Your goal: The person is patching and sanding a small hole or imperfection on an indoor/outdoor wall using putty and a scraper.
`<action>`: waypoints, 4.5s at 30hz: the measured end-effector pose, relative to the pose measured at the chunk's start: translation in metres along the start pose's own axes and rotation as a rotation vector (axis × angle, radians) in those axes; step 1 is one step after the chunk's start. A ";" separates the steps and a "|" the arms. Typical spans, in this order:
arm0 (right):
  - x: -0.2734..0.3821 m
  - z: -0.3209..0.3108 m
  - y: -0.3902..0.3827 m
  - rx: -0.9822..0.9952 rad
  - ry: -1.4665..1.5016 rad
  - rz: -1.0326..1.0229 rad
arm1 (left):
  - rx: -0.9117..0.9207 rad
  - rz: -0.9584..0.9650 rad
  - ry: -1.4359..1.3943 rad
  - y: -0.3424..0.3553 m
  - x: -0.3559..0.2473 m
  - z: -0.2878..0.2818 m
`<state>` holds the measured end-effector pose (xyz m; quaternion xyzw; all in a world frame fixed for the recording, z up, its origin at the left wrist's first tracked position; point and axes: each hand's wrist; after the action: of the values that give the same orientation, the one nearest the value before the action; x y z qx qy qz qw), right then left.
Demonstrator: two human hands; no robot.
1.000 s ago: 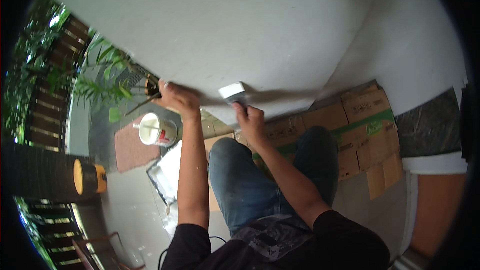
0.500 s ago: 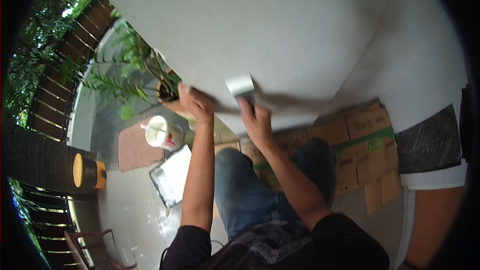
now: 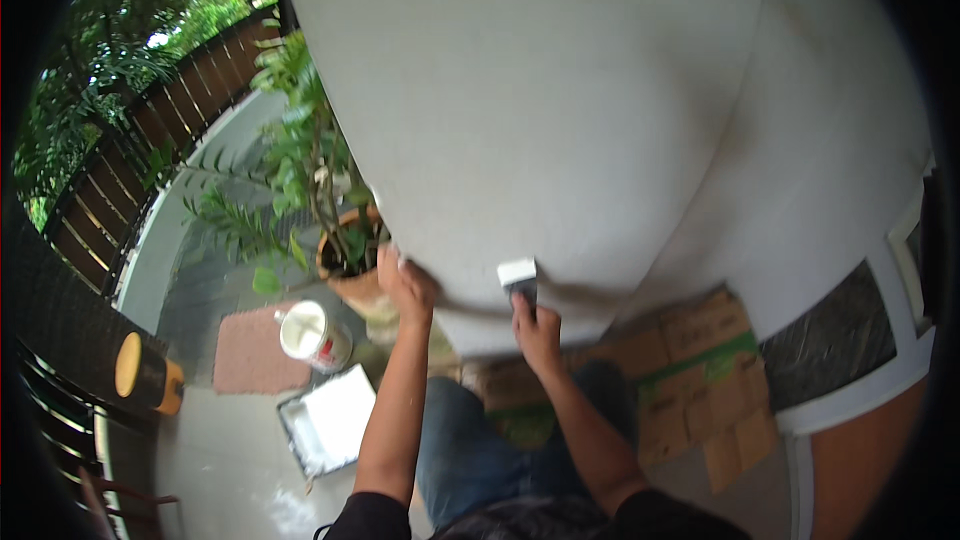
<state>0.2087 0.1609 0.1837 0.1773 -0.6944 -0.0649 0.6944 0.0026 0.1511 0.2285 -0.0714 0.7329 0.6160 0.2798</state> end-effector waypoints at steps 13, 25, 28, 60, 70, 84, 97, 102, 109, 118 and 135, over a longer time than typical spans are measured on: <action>0.056 -0.054 0.042 0.053 0.073 0.056 | 0.043 -0.132 -0.076 0.007 -0.031 -0.009; 0.111 -0.094 0.037 0.141 0.118 -0.198 | -0.046 0.335 0.327 0.057 -0.095 0.000; 0.149 -0.108 0.028 0.125 -0.304 -0.474 | -0.066 0.336 0.348 0.055 -0.095 0.008; 0.282 -0.091 0.121 -0.180 -0.887 -0.551 | -0.064 0.318 0.222 0.060 -0.106 0.000; 0.353 -0.096 0.154 -0.283 -0.832 -0.685 | -0.054 0.215 -0.103 0.052 -0.122 -0.012; 0.369 -0.098 0.162 -0.296 -0.900 -0.858 | -0.161 0.146 -0.242 0.057 -0.114 -0.018; 0.388 -0.099 0.151 -0.225 -0.891 -0.673 | -0.062 0.187 -0.098 0.095 -0.123 -0.026; 0.392 -0.103 0.154 -0.202 -0.855 -0.739 | -0.090 0.198 -0.021 0.085 -0.134 -0.020; 0.338 -0.097 0.151 -0.179 -0.803 -0.718 | 0.025 0.136 0.195 0.076 -0.137 -0.020; 0.402 -0.102 0.171 -0.223 -0.875 -0.824 | -0.005 0.138 0.135 0.079 -0.149 -0.019; 0.419 -0.100 0.192 -0.264 -0.949 -0.943 | -0.011 0.172 0.349 0.070 -0.147 -0.016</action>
<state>0.2889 0.2137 0.6453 0.3271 -0.7586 -0.5153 0.2278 0.0888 0.1172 0.3634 -0.1158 0.7702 0.6200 0.0947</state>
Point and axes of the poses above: each hand's wrist, its own y-axis towards the middle knuckle, its own z-axis out of the palm, x = y × z, and after that the axes turned 4 degrees about -z, right-handed
